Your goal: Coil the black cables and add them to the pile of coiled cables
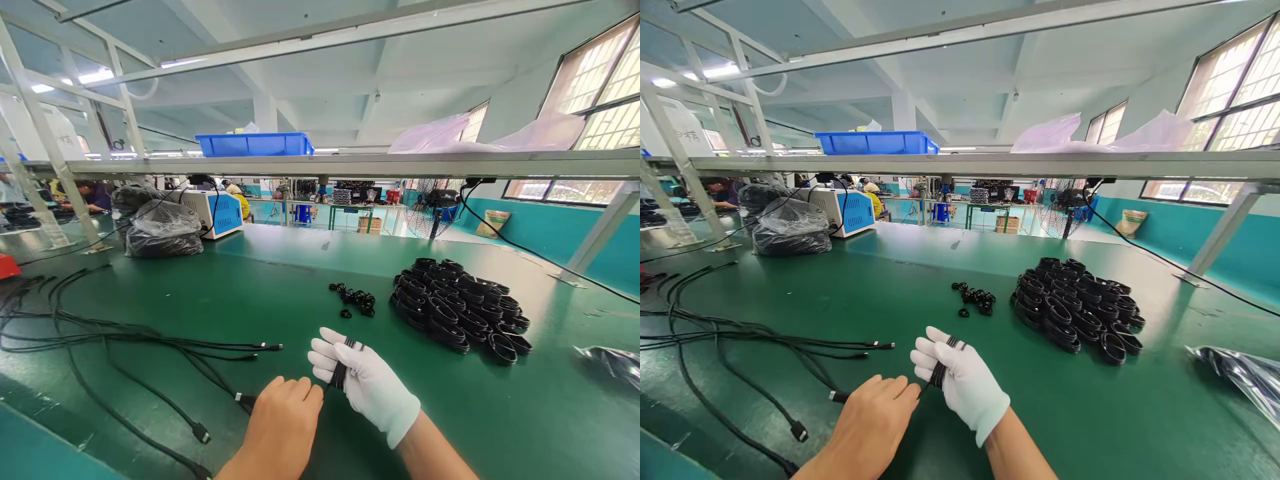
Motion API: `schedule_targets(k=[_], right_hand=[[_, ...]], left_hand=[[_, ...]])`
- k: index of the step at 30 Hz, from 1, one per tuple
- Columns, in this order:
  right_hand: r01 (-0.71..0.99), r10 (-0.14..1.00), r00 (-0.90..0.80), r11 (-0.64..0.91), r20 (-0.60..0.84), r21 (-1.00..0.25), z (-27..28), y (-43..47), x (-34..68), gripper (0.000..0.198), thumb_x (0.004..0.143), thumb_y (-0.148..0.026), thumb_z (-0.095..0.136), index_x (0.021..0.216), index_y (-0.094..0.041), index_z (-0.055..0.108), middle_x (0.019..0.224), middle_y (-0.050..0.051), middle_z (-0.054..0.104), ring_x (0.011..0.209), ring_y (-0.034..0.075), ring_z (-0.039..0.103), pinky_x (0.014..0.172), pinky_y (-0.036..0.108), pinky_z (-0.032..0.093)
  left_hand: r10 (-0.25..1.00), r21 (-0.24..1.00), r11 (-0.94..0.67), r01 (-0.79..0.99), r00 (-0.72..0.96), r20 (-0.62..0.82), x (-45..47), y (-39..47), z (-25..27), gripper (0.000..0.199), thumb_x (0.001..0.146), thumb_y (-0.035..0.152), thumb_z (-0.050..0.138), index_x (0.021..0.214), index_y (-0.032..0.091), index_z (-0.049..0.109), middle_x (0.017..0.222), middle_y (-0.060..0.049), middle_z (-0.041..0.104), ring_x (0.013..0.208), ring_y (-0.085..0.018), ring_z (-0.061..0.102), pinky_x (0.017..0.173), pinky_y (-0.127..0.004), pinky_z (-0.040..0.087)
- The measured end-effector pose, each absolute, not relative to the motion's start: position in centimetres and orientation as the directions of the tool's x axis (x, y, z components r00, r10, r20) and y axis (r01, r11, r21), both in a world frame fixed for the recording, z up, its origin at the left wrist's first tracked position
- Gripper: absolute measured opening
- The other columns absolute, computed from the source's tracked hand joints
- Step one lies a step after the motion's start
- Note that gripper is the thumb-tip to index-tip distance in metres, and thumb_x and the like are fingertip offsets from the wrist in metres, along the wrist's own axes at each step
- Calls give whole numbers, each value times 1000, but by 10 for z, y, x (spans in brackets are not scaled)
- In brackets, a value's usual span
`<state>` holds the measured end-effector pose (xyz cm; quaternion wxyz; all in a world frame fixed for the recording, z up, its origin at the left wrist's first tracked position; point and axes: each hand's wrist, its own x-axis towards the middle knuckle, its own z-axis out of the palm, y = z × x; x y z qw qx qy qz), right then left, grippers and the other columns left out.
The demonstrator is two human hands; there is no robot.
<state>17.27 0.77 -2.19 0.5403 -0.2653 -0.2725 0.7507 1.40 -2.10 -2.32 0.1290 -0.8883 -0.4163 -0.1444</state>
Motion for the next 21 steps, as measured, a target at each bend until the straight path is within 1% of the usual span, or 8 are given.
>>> schedule_targets(k=[3, 5, 8, 12, 14, 17, 19, 21], right_hand=[[-603, 928, -357, -319, -110, -731, -24, 3, 162, 47, 63, -30, 77, 103, -13, 59, 93, 9, 65, 85, 20, 62, 85, 38, 42], [-552, 872, -482, -382, -90, -741, -24, -2, 154, 35, 64, -29, 77, 91, -11, 62, 80, 6, 64, 77, 17, 60, 76, 34, 43], [-486, 718, -695, -507, -36, -712, -25, -11, 144, 31, 66, -30, 75, 84, -8, 63, 75, 6, 61, 71, 16, 59, 68, 31, 42], [-383, 599, -793, -630, -108, -676, -31, -19, 141, 45, 63, -32, 76, 97, -7, 61, 82, 11, 63, 76, 22, 63, 74, 39, 42], [-353, 622, -763, -628, -175, -694, -36, -19, 140, 42, 62, -31, 75, 93, -5, 63, 79, 13, 65, 73, 23, 64, 73, 41, 43], [-398, 691, -701, -588, -180, -704, -40, -15, 139, 35, 62, -31, 72, 83, -4, 65, 68, 11, 65, 60, 20, 62, 63, 39, 44], [-431, 696, -700, -588, -157, -684, -41, -12, 139, 34, 63, -33, 70, 81, -4, 65, 65, 11, 65, 57, 20, 62, 59, 37, 44], [-431, 668, -729, -618, -150, -658, -43, -10, 139, 34, 64, -33, 69, 81, -4, 65, 66, 11, 66, 58, 20, 62, 59, 36, 44]], left_hand=[[616, -165, -699, 695, 704, 354, 7, -17, -6, 19, 81, 10, 49, 66, 19, 55, 64, 0, 60, 57, -16, 52, 56, -29, 29], [603, -115, -751, 650, 747, 281, -1, -9, 16, 11, 78, 21, 60, 68, 19, 56, 67, 1, 62, 61, -16, 53, 59, -28, 31], [643, 130, -766, 630, 756, 126, -11, 10, 45, 17, 70, 32, 71, 70, 20, 58, 67, 4, 62, 64, -14, 53, 63, -25, 33], [607, 399, -722, 565, 794, -26, -18, 32, 50, 12, 65, 24, 73, 69, 21, 62, 69, 6, 62, 70, -13, 55, 63, -21, 38], [601, 432, -728, 533, 799, 26, -19, 34, 42, 9, 67, 23, 73, 70, 22, 65, 80, 5, 64, 79, -13, 56, 71, -22, 41], [657, 356, -748, 560, 699, 282, -23, 27, 31, 12, 78, 15, 61, 80, 24, 68, 103, 0, 61, 100, -18, 51, 88, -30, 37], [624, 263, -780, 567, 675, 394, -25, 20, 26, 22, 82, 10, 53, 89, 26, 68, 108, -2, 59, 104, -20, 47, 88, -33, 36], [560, 213, -827, 520, 737, 378, -27, 15, 25, 22, 84, 12, 50, 91, 24, 67, 102, -4, 60, 95, -20, 49, 82, -34, 37]])
